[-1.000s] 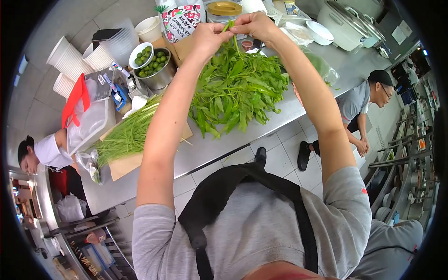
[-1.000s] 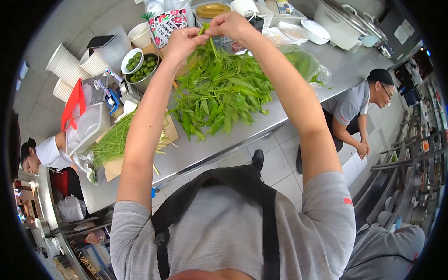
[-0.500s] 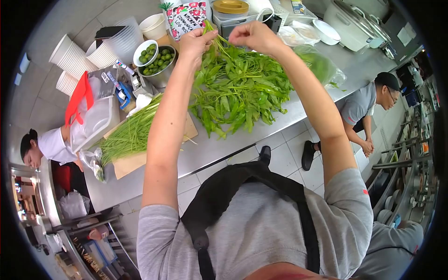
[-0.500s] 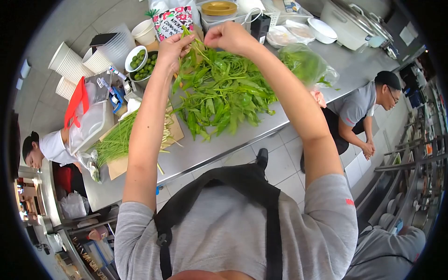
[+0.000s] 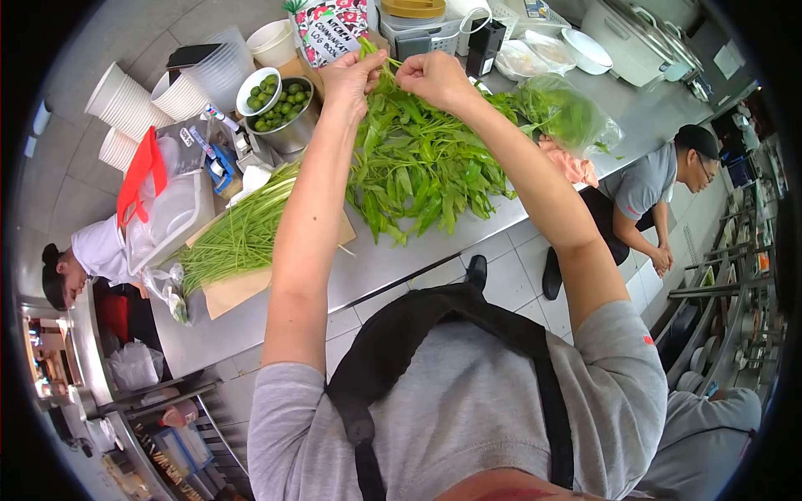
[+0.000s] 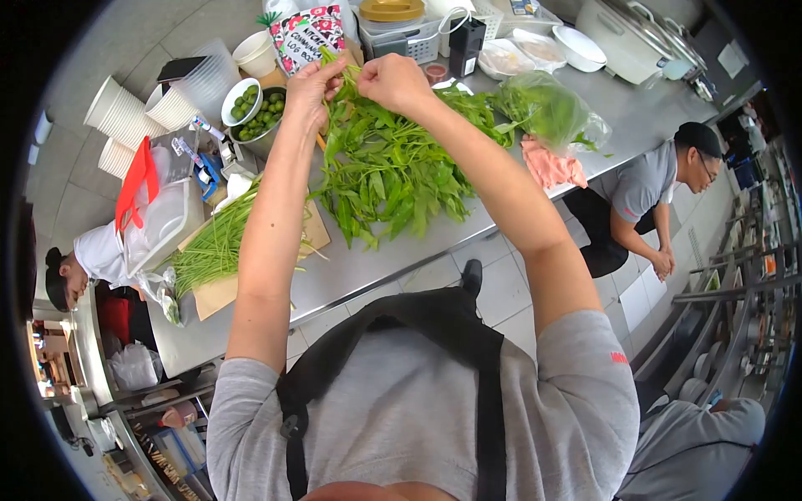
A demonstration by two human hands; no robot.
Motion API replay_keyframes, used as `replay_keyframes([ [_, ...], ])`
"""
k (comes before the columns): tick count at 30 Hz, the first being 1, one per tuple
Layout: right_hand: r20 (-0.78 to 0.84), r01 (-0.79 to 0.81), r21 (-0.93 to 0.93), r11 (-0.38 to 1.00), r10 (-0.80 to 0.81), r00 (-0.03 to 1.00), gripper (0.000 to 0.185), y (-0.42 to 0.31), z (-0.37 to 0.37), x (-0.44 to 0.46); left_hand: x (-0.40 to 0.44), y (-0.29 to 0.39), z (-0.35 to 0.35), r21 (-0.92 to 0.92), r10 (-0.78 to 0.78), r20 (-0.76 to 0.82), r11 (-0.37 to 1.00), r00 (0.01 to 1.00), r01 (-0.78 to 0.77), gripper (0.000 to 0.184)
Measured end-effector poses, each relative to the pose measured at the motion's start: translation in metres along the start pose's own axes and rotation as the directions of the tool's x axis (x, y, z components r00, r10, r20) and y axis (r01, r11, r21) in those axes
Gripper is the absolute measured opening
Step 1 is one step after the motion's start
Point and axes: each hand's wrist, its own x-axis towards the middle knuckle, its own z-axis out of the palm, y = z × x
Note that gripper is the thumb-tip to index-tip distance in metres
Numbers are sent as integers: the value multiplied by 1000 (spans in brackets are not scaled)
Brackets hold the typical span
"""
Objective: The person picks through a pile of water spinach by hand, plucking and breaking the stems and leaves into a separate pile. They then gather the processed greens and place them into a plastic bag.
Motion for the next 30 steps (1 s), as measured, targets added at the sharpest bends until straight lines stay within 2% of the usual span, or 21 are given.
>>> replay_keyframes([
  [4,-35,-8,20,1000,9,999,15,0,-4,3,0,-2,0,14,11,-57,1000,998,-10,11],
  [6,-208,-101,-74,992,84,974,15,4,-9,9,4,-6,-4,8,30,-94,1000,995,-29,11],
  [8,-176,-139,-62,988,126,976,15,15,-22,13,11,-6,-17,-77,-10,-135,997,991,0,10],
  [10,-11,-89,-379,921,92,996,15,23,-31,14,12,-5,-21,-66,-45,-135,997,990,36,10],
  [12,3,-134,-434,891,150,989,17,27,-30,15,13,-5,-24,-69,-111,-139,992,984,103,10],
  [13,6,-47,-365,930,53,999,18,29,-28,15,14,-4,-26,-68,-110,-138,993,984,101,10],
  [14,1,43,-296,954,-45,999,18,32,-27,15,15,-5,-29,-79,-135,-67,989,989,129,10],
  [15,1,43,-296,954,-45,999,18,29,-27,14,15,-4,-31,-88,-159,4,983,987,159,9],
  [16,28,76,-158,985,-72,997,18,24,-25,15,14,-4,-33,-88,-160,4,983,987,160,9],
  [17,49,104,-15,994,-103,993,19,20,-23,15,13,-3,-36,-49,-147,109,987,983,153,9],
  [18,48,102,-13,995,-102,994,19,18,-23,17,9,-1,-36,-11,-136,214,990,967,142,9],
  [19,177,-3,177,984,-28,984,18,15,-23,18,6,1,-36,-8,-137,214,990,967,142,9],
  [20,314,-131,344,930,18,949,17,13,-23,19,3,4,-36,26,-139,286,990,948,137,10],
  [21,314,-132,345,929,18,949,17,13,-19,19,1,6,-36,59,-142,357,990,923,129,11],
  [23,411,-138,322,937,-6,912,17,14,-12,19,0,9,-37,83,-165,393,986,905,144,10],
  [25,426,-145,335,931,-13,905,17,17,-3,20,0,9,-37,107,-188,425,982,885,157,10],
  [27,421,-156,352,923,-8,907,18,17,4,20,1,5,-36,-13,-197,428,975,882,224,14],
  [30,397,-124,322,939,-15,918,13,16,6,20,2,0,-38,-51,-169,435,976,885,212,18],
])
